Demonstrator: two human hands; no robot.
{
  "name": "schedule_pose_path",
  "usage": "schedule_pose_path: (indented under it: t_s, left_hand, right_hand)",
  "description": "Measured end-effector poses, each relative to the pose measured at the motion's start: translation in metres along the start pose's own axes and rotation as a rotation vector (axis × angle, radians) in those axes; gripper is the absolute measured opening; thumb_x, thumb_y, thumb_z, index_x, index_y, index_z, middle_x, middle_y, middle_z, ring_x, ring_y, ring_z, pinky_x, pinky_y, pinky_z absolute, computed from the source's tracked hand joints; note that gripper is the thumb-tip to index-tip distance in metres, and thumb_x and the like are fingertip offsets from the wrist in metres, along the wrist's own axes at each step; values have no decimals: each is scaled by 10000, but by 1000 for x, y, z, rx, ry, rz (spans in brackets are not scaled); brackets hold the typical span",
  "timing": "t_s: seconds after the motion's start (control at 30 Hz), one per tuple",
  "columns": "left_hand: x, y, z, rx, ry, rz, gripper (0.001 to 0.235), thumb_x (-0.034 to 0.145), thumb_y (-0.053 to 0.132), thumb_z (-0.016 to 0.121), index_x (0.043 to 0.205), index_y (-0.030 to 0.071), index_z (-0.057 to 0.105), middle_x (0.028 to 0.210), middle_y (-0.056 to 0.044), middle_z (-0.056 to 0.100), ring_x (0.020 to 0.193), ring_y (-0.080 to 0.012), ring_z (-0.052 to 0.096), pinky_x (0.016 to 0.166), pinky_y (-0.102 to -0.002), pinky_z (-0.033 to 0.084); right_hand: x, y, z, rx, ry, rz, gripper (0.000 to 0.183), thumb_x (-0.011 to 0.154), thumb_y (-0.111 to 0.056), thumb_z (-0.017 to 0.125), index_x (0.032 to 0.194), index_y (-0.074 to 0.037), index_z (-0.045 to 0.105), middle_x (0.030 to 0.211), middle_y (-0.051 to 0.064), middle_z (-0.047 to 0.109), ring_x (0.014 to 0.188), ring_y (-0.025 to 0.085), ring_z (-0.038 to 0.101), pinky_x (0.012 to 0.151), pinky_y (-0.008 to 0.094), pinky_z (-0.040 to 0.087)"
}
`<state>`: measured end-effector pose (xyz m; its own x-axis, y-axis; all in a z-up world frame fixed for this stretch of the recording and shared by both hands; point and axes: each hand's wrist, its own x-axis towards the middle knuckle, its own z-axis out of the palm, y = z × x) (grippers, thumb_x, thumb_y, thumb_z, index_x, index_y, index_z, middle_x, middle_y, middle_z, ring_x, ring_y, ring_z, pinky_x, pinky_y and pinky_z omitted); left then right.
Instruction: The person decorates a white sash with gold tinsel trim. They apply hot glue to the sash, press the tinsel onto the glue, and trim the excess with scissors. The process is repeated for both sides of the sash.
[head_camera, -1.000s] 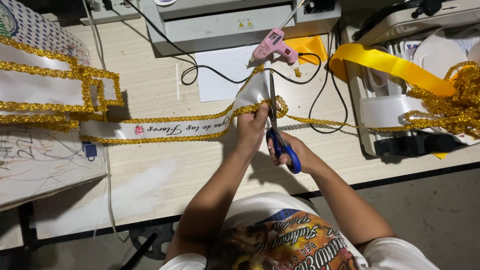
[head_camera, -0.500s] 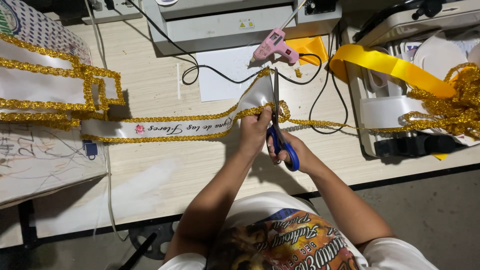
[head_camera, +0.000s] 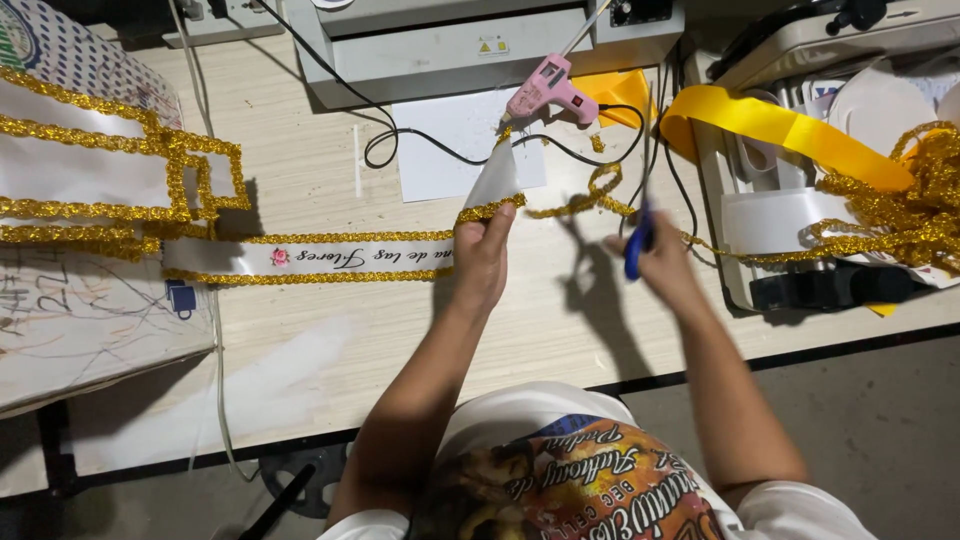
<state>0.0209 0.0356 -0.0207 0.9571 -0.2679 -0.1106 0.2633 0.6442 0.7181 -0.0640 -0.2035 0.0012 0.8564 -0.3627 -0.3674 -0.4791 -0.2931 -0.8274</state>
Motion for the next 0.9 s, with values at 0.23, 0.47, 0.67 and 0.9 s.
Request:
schedule_pose_path:
  t_s: [0.23, 0.47, 0.67, 0.9]
  left_hand:
    - [-5, 19, 16, 22, 2, -36, 361, 984, 151, 735, 1232, -76, 604, 1139, -109, 654, 1081, -166, 606, 1059, -334, 496]
    - [3, 62, 14, 21, 46, 100, 404, 962, 140, 734, 1248, -89, 566, 1155, -166, 652, 1124, -234, 627, 1083, -370, 535]
    - [0, 41, 7, 83, 113, 63, 331, 937, 126, 746, 1202, -26, 618, 1104, -111, 680, 1045, -196, 636, 996, -343, 545]
    - [-10, -76, -5, 458, 51, -10, 296, 930, 243, 756, 1120, 35, 665, 994, 17, 681, 893, -86, 594, 812, -280, 517]
  right_hand:
    - [72, 136, -68, -506, 253, -345, 506, 874, -106, 779, 1278, 110, 563, 1191, 295, 611, 1056, 440, 627, 874, 491, 533]
    - [86, 170, -61, -663, 334, -270, 448, 876, -61, 780, 1260, 94, 608, 1194, 319, 621, 1093, 508, 597, 940, 530, 498]
    - [94, 180, -52, -675, 331, -240, 410, 850, -81, 783, 1191, 84, 627, 1209, 328, 616, 1085, 508, 602, 929, 532, 502]
    - [74, 143, -51, -838, 238, -262, 406, 942, -215, 761, 1198, 75, 638, 1100, 313, 667, 1013, 495, 634, 869, 539, 514]
